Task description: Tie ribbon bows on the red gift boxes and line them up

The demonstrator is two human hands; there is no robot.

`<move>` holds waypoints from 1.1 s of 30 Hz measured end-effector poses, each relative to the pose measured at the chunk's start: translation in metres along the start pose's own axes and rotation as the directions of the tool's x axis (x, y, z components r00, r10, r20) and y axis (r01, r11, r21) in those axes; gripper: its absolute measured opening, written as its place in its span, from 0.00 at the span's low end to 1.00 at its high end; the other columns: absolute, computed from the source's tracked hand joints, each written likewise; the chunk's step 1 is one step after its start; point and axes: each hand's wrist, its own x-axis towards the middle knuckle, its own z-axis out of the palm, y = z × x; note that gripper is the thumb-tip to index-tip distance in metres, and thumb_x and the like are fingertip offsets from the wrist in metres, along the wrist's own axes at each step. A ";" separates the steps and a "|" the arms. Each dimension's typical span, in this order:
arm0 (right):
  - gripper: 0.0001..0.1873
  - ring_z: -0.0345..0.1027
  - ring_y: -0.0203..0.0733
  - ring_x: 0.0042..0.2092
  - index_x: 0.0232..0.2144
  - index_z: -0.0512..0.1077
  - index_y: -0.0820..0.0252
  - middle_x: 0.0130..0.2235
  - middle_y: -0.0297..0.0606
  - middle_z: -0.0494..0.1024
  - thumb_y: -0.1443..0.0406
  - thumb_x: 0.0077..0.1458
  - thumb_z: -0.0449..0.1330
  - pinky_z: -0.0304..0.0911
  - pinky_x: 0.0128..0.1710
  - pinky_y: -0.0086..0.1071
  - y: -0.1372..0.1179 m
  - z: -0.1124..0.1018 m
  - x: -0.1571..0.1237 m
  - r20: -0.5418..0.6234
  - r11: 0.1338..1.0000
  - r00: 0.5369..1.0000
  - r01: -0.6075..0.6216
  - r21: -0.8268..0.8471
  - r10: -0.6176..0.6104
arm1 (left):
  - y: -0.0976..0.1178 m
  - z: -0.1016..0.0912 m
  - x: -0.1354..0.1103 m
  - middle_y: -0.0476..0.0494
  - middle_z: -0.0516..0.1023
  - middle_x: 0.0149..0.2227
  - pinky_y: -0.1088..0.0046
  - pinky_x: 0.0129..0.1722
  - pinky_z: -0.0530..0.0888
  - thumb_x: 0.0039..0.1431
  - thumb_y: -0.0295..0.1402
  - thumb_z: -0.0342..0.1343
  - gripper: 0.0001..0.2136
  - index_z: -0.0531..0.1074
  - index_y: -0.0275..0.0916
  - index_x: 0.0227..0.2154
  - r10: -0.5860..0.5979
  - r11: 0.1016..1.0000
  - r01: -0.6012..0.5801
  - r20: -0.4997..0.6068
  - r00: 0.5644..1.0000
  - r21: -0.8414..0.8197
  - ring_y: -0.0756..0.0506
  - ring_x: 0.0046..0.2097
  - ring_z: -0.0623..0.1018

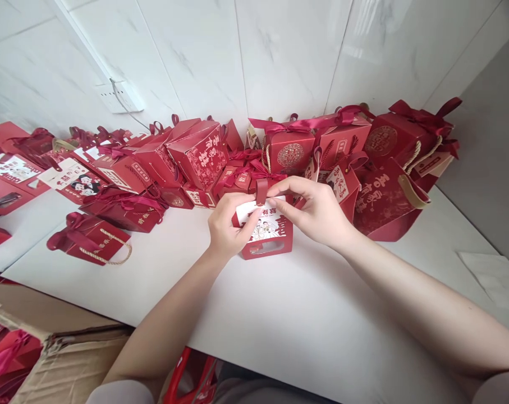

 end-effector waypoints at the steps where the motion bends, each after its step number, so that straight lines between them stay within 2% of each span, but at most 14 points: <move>1: 0.04 0.73 0.40 0.38 0.36 0.76 0.57 0.37 0.33 0.80 0.70 0.58 0.62 0.68 0.41 0.34 0.000 0.000 0.000 -0.003 0.999 1.000 0.013 -0.036 -0.013 | -0.001 0.000 0.000 0.45 0.79 0.38 0.69 0.41 0.76 0.54 0.29 0.64 0.11 0.73 0.40 0.40 0.030 0.999 -0.029 -0.010 1.000 0.026 0.46 0.39 0.79; 13: 0.06 0.73 0.38 0.35 0.32 0.76 0.58 0.34 0.32 0.81 0.72 0.57 0.62 0.65 0.38 0.31 -0.004 -0.002 0.001 0.027 0.993 0.999 0.024 -0.117 -0.021 | -0.003 0.001 -0.002 0.47 0.80 0.35 0.72 0.37 0.75 0.58 0.32 0.62 0.08 0.73 0.40 0.40 -0.025 0.998 0.025 0.001 1.000 0.054 0.47 0.36 0.79; 19: 0.05 0.71 0.36 0.32 0.32 0.74 0.59 0.32 0.31 0.79 0.72 0.58 0.60 0.63 0.36 0.29 -0.006 -0.004 0.002 0.055 0.992 0.998 0.029 -0.121 -0.023 | -0.001 0.001 -0.003 0.49 0.78 0.34 0.74 0.36 0.74 0.57 0.30 0.62 0.07 0.71 0.40 0.39 -0.026 1.000 0.027 0.015 1.000 -0.011 0.49 0.35 0.78; 22: 0.03 0.70 0.37 0.33 0.33 0.71 0.58 0.33 0.31 0.77 0.69 0.60 0.59 0.64 0.37 0.30 -0.002 0.001 -0.001 0.063 0.997 0.998 0.011 -0.080 -0.006 | -0.001 0.001 -0.004 0.49 0.77 0.34 0.74 0.34 0.73 0.59 0.30 0.60 0.06 0.70 0.40 0.38 -0.058 0.997 0.060 0.034 0.998 -0.039 0.50 0.34 0.77; 24: 0.02 0.72 0.39 0.37 0.37 0.70 0.56 0.37 0.33 0.77 0.64 0.62 0.59 0.66 0.38 0.31 0.007 0.012 -0.007 0.014 0.999 0.999 -0.045 -0.001 0.045 | -0.004 0.002 -0.006 0.48 0.77 0.34 0.74 0.33 0.73 0.61 0.33 0.59 0.06 0.69 0.41 0.39 -0.120 0.990 0.122 0.043 0.992 -0.067 0.50 0.33 0.77; 26: 0.14 0.74 0.43 0.42 0.47 0.65 0.53 0.43 0.36 0.78 0.57 0.62 0.60 0.68 0.41 0.34 0.020 0.028 -0.015 -0.073 0.980 0.987 -0.131 0.148 0.143 | -0.010 0.005 -0.010 0.47 0.77 0.37 0.73 0.34 0.74 0.61 0.37 0.59 0.10 0.67 0.41 0.42 -0.213 0.967 0.215 0.027 0.977 -0.135 0.49 0.34 0.78; 28: 0.25 0.74 0.46 0.46 0.56 0.58 0.51 0.49 0.39 0.77 0.53 0.61 0.60 0.70 0.45 0.38 0.036 0.044 -0.025 -0.105 0.937 0.961 -0.218 0.273 0.254 | -0.020 0.010 -0.017 0.45 0.77 0.39 0.71 0.37 0.76 0.61 0.41 0.59 0.16 0.64 0.42 0.47 -0.323 0.922 0.318 0.013 0.946 -0.219 0.47 0.37 0.79; 31: 0.28 0.71 0.50 0.54 0.58 0.58 0.52 0.55 0.41 0.75 0.50 0.62 0.59 0.66 0.56 0.45 0.063 0.057 -0.038 -0.011 0.914 0.948 -0.304 0.269 0.318 | -0.041 0.020 -0.030 0.40 0.78 0.45 0.64 0.46 0.76 0.62 0.47 0.56 0.19 0.65 0.41 0.49 -0.480 0.824 0.474 0.061 0.875 -0.312 0.42 0.46 0.80; 33: 0.32 0.67 0.52 0.59 0.61 0.58 0.52 0.60 0.41 0.71 0.49 0.60 0.60 0.62 0.61 0.46 0.078 0.058 -0.041 0.097 0.899 0.947 -0.322 0.298 0.307 | -0.056 0.026 -0.038 0.38 0.79 0.48 0.60 0.51 0.75 0.61 0.51 0.54 0.21 0.69 0.40 0.48 -0.569 0.706 0.572 0.146 0.809 -0.416 0.38 0.52 0.78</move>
